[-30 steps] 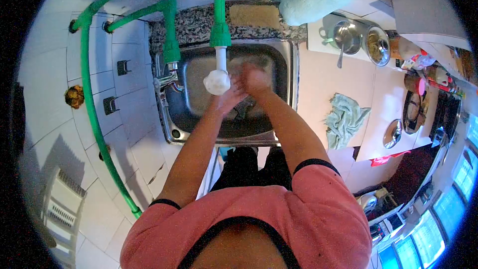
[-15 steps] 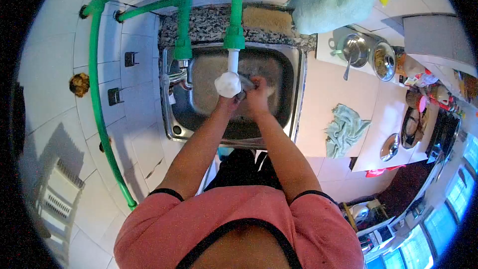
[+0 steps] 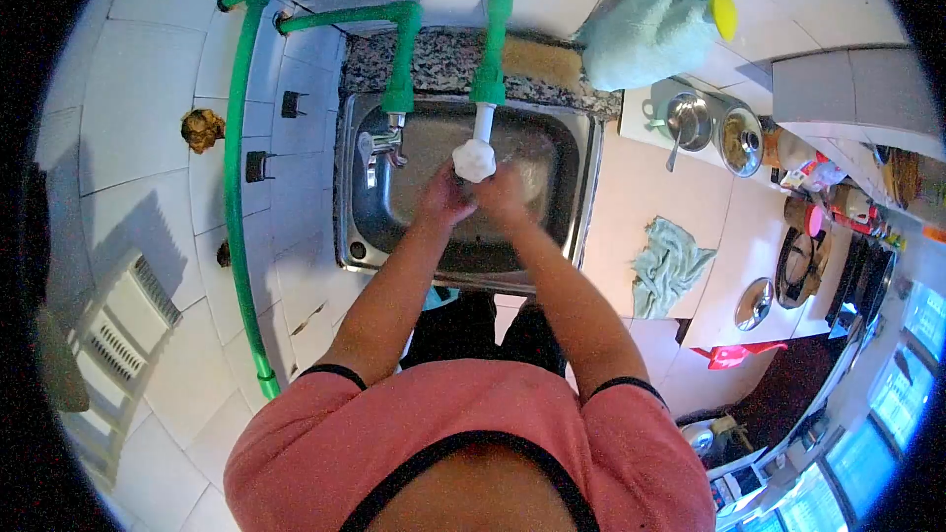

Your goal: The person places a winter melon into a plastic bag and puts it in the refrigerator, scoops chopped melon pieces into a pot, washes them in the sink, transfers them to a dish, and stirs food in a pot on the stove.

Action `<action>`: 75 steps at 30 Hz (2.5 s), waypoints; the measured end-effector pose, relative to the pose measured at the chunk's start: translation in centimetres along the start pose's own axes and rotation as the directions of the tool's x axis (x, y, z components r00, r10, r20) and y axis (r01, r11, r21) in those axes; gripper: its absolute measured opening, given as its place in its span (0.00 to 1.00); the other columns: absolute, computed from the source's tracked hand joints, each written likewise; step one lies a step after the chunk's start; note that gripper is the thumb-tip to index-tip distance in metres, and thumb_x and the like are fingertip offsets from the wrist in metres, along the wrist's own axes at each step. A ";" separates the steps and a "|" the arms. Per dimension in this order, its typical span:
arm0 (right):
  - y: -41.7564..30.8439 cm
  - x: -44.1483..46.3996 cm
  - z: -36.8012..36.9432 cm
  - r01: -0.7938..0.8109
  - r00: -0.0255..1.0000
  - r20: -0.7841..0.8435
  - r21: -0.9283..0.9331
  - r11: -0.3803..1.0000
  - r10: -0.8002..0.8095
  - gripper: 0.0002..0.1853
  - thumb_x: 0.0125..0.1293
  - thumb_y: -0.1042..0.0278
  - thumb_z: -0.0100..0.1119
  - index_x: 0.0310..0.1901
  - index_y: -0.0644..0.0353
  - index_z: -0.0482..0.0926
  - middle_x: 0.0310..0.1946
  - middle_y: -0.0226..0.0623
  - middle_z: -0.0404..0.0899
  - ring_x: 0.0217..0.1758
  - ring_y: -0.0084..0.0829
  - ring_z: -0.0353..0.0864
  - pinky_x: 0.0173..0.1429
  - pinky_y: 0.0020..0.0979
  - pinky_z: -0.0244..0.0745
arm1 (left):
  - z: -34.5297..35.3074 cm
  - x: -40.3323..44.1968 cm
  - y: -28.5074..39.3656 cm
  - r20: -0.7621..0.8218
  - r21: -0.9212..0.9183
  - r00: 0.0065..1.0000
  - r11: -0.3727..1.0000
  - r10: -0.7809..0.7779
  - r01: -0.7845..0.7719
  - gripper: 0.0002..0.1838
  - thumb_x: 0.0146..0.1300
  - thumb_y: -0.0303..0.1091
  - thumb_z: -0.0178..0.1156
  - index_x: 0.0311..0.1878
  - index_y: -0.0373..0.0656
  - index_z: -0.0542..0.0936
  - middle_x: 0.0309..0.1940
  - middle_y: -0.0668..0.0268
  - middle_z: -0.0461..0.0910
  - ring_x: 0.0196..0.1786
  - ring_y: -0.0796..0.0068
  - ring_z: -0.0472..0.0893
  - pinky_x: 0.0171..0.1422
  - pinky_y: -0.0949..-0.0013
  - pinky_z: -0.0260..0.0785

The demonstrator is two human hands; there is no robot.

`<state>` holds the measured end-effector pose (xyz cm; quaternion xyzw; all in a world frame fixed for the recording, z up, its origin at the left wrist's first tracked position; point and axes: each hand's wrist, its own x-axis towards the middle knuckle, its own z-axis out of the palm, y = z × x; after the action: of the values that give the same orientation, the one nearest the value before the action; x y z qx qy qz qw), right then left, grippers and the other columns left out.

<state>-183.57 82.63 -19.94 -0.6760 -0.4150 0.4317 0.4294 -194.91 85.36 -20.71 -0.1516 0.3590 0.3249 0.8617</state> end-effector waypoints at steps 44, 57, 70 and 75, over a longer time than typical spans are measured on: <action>-5.5 0.1 -1.5 -0.142 0.987 0.082 0.011 0.990 0.141 0.21 0.66 0.61 0.46 0.58 0.61 0.64 0.49 0.47 0.73 0.51 0.39 0.73 0.53 0.36 0.67 | 2.7 2.0 -3.0 0.241 0.253 0.928 0.905 0.285 -0.343 0.24 0.66 0.56 0.43 0.49 0.44 0.72 0.41 0.65 0.77 0.43 0.70 0.76 0.50 0.63 0.69; -7.8 1.2 -7.4 0.048 0.999 -0.004 -0.317 0.947 -0.052 0.26 0.61 0.69 0.47 0.62 0.58 0.60 0.62 0.47 0.60 0.62 0.48 0.63 0.65 0.46 0.56 | 2.4 3.1 -3.1 0.569 -0.067 0.819 0.990 -0.065 0.124 0.17 0.64 0.47 0.50 0.49 0.47 0.74 0.43 0.62 0.78 0.47 0.63 0.77 0.52 0.56 0.70; -18.4 -0.2 -6.7 0.644 0.754 0.590 -0.751 0.148 -0.288 0.14 0.56 0.61 0.55 0.39 0.61 0.70 0.33 0.49 0.77 0.35 0.40 0.81 0.35 0.35 0.76 | 2.1 -2.0 0.5 -0.055 0.378 0.983 0.915 0.175 -0.142 0.07 0.66 0.36 0.45 0.37 0.47 0.72 0.17 0.73 0.67 0.15 0.80 0.64 0.15 0.76 0.54; -19.6 -0.7 -5.3 0.536 0.836 0.465 -0.807 0.249 -0.292 0.20 0.57 0.50 0.52 0.38 0.62 0.71 0.18 0.40 0.78 0.23 0.39 0.81 0.28 0.37 0.74 | 0.9 -5.3 1.8 -0.157 0.486 0.880 0.811 0.448 -0.326 0.15 0.67 0.49 0.45 0.29 0.51 0.68 0.12 0.76 0.62 0.10 0.83 0.57 0.11 0.77 0.44</action>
<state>-182.48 86.43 0.01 -0.6091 -0.7895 0.0692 0.0309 -198.41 84.78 -16.34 0.0850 0.5586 0.3805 0.7320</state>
